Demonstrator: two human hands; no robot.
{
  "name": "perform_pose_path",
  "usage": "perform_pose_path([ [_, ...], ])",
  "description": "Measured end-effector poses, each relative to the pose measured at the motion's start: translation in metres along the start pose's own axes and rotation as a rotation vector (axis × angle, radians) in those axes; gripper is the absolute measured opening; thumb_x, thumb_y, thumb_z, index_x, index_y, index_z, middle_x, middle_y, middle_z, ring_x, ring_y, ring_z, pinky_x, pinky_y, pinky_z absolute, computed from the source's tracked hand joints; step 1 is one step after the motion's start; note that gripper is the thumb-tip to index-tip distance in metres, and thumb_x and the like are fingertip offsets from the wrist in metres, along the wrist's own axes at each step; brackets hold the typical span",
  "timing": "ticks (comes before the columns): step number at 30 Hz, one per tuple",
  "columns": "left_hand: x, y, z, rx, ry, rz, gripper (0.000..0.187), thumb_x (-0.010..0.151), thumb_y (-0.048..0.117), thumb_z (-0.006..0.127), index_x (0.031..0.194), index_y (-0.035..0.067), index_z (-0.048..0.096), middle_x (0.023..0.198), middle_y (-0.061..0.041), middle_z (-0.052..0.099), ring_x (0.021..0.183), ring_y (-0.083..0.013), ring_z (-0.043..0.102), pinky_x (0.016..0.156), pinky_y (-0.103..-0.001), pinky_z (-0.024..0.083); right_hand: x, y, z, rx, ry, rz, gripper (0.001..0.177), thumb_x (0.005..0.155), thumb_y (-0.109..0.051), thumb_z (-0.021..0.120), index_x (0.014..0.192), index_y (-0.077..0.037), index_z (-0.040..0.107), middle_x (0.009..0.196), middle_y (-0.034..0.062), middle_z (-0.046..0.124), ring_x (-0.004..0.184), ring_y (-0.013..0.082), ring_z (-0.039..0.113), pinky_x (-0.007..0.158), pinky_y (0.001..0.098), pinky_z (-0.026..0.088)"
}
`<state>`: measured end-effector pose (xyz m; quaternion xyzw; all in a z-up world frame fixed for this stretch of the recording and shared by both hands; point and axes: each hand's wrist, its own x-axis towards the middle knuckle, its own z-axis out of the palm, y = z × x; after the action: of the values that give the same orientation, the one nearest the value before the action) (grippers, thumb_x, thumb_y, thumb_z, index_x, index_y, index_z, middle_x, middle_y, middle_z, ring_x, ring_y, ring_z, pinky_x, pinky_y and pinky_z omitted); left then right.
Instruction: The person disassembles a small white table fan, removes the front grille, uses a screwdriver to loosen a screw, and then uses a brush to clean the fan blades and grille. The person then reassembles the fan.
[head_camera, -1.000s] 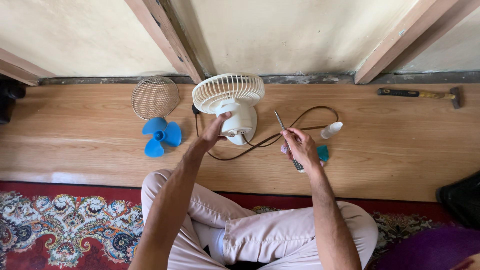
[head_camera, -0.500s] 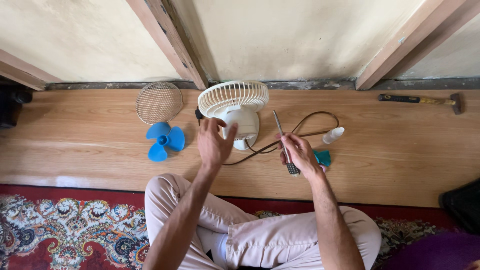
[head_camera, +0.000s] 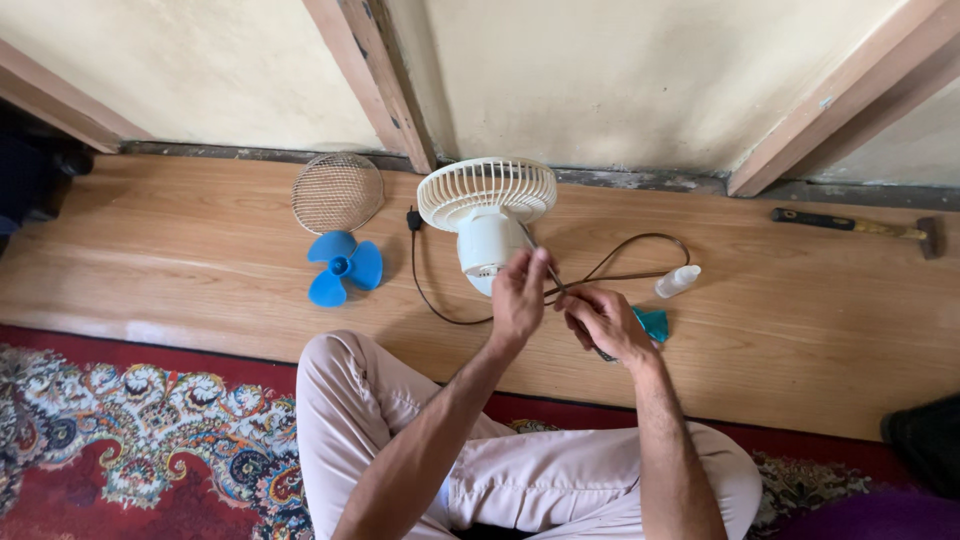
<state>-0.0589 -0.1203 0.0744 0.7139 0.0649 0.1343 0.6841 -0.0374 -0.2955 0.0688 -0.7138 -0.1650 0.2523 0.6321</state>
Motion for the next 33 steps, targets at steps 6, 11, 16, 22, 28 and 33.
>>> perform_pose_path([
  [6, 0.025, 0.023, -0.028, 0.043, -0.218, -0.008, 0.039, 0.109, 0.041, 0.05, 0.105, 0.008, 0.07, 0.067, -0.004, 0.057, 0.058, -0.0109, 0.052, 0.054, -0.03, 0.047, 0.002, -0.009, -0.002, 0.027, 0.101, -0.063, 0.026, 0.104, -0.023, 0.058, 0.115, -0.004, 0.071, 0.076, 0.0027, 0.064, 0.056, 0.0087, 0.058, 0.046, 0.0249, 0.05],
  [11, 0.021, 0.043, -0.044, 0.56, -0.383, 0.036, 0.04, 0.108, 0.042, 0.051, 0.107, 0.01, 0.076, 0.077, -0.007, 0.073, 0.066, -0.0151, 0.067, 0.064, -0.036, 0.057, -0.005, -0.018, -0.009, 0.144, 0.15, -0.159, 0.034, 0.102, -0.026, 0.062, 0.127, -0.003, 0.058, 0.087, 0.0058, 0.072, 0.066, 0.0077, 0.064, 0.053, 0.0241, 0.052],
  [16, 0.023, 0.069, -0.051, 0.689, -0.506, 0.11, 0.034, 0.102, 0.038, 0.059, 0.105, 0.01, 0.078, 0.083, -0.008, 0.077, 0.07, -0.0194, 0.073, 0.069, -0.039, 0.06, -0.011, -0.019, -0.014, 0.1, 0.181, -0.167, 0.035, 0.099, -0.024, 0.067, 0.123, 0.001, 0.061, 0.091, 0.007, 0.075, 0.07, 0.0075, 0.066, 0.056, 0.0234, 0.053],
  [22, 0.038, 0.079, -0.05, 0.835, -0.667, 0.393, 0.027, 0.1, 0.034, 0.066, 0.101, 0.01, 0.079, 0.091, -0.008, 0.078, 0.076, -0.023, 0.074, 0.071, -0.043, 0.06, -0.014, -0.021, -0.014, -0.035, 0.185, -0.201, 0.034, 0.095, -0.025, 0.073, 0.115, 0.002, 0.069, 0.085, 0.0061, 0.076, 0.07, 0.008, 0.067, 0.056, 0.0234, 0.054],
  [28, 0.056, 0.074, -0.048, 0.956, -0.87, 0.484, 0.023, 0.099, 0.03, 0.065, 0.095, 0.013, 0.079, 0.091, -0.005, 0.077, 0.073, -0.019, 0.073, 0.066, -0.039, 0.061, -0.016, -0.03, -0.011, -0.43, 0.172, -0.216, 0.039, 0.084, -0.031, 0.081, 0.112, -0.004, 0.076, 0.09, 0.0067, 0.08, 0.072, 0.0113, 0.073, 0.06, 0.0288, 0.058],
  [33, 0.058, 0.072, -0.045, 1.017, -0.938, 0.57, 0.025, 0.101, 0.029, 0.064, 0.088, 0.01, 0.077, 0.085, -0.003, 0.076, 0.064, -0.0171, 0.071, 0.057, -0.039, 0.059, -0.017, -0.028, -0.006, -0.411, 0.151, -0.27, 0.045, 0.083, -0.038, 0.081, 0.111, -0.004, 0.076, 0.09, 0.007, 0.081, 0.075, 0.0134, 0.076, 0.064, 0.0322, 0.061],
])
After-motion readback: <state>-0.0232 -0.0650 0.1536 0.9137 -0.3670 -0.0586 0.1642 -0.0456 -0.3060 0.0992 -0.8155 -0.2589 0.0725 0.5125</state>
